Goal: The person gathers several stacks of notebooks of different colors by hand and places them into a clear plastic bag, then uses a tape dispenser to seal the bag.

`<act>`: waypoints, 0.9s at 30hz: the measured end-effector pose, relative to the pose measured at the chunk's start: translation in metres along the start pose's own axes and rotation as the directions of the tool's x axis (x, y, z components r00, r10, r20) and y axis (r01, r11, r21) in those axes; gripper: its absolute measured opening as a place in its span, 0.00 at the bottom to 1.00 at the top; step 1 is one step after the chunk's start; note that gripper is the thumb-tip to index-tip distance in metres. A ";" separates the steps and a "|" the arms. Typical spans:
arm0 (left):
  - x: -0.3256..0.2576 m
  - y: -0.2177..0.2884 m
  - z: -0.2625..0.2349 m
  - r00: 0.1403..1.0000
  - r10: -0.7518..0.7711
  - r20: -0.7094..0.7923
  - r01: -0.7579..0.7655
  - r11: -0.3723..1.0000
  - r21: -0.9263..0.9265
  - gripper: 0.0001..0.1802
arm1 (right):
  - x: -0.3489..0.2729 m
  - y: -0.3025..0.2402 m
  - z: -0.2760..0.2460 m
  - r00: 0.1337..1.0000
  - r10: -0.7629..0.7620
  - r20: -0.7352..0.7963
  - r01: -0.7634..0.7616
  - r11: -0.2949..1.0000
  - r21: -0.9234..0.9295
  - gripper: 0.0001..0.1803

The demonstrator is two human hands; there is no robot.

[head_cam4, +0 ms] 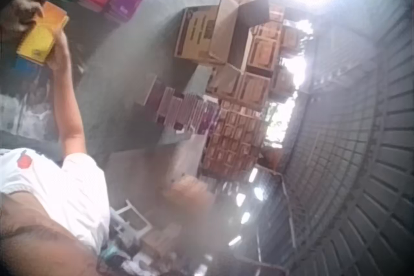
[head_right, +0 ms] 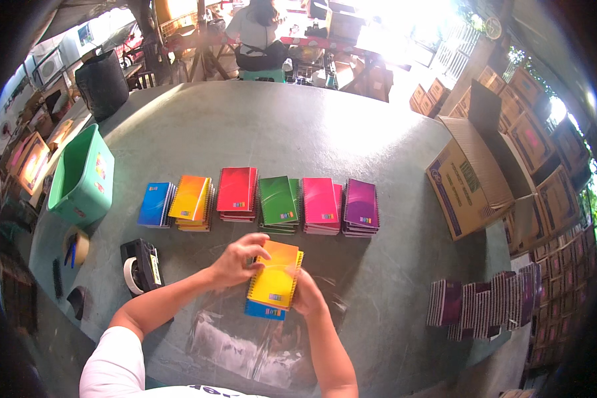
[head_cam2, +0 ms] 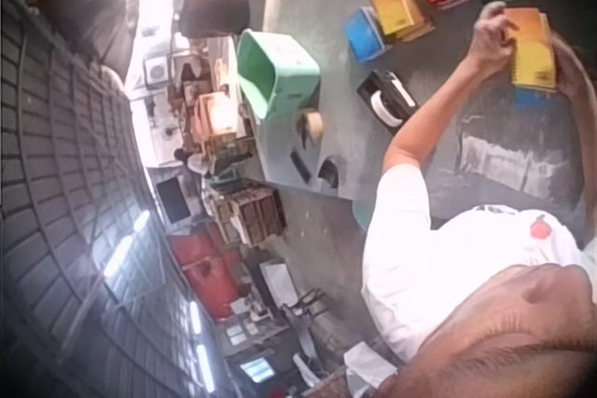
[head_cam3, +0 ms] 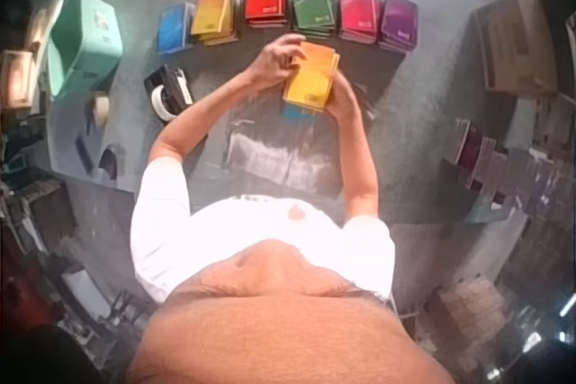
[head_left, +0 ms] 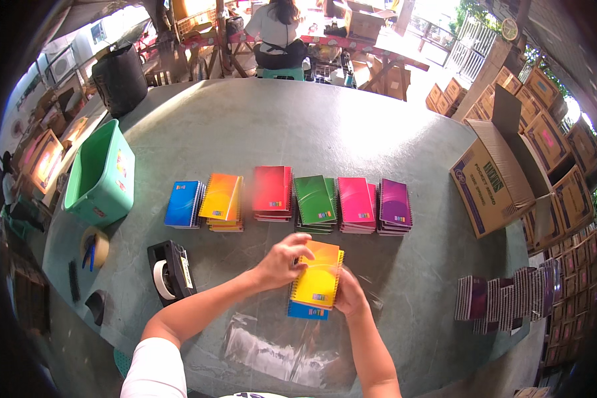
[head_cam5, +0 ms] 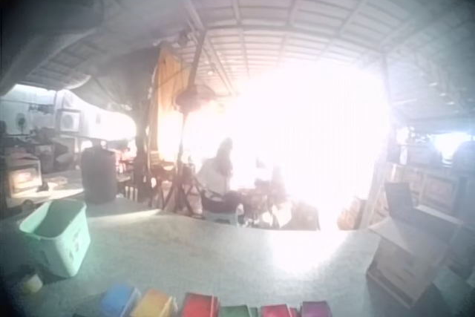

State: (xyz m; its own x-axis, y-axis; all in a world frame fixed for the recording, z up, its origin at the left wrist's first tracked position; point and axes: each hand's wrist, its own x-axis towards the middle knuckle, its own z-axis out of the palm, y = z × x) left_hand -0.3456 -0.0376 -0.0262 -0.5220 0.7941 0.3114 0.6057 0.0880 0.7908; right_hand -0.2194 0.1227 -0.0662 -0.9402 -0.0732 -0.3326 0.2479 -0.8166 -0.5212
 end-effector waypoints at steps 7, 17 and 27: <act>0.034 -0.080 -0.061 0.990 -0.126 -0.063 0.113 0.444 0.889 0.29 | -0.004 0.006 0.001 0.999 0.022 -0.028 -0.025 0.994 -0.110 0.25; 0.058 0.030 -0.044 0.943 0.269 0.195 -0.233 0.954 -0.188 0.15 | -0.006 -0.005 -0.029 1.000 -0.021 -0.020 0.026 0.949 0.315 0.41; 0.079 -0.069 0.001 0.988 0.130 0.078 -0.142 0.617 0.774 0.17 | -0.041 -0.020 -0.058 0.997 0.013 -0.077 0.006 0.969 0.249 0.19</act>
State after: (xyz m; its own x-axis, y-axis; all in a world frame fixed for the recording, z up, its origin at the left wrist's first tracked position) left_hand -0.4281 0.0198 -0.0567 -0.3902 0.8431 0.3701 0.9128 0.4069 0.0355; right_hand -0.1718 0.1754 -0.0878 -0.9160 -0.0398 -0.3992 0.1762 -0.9338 -0.3113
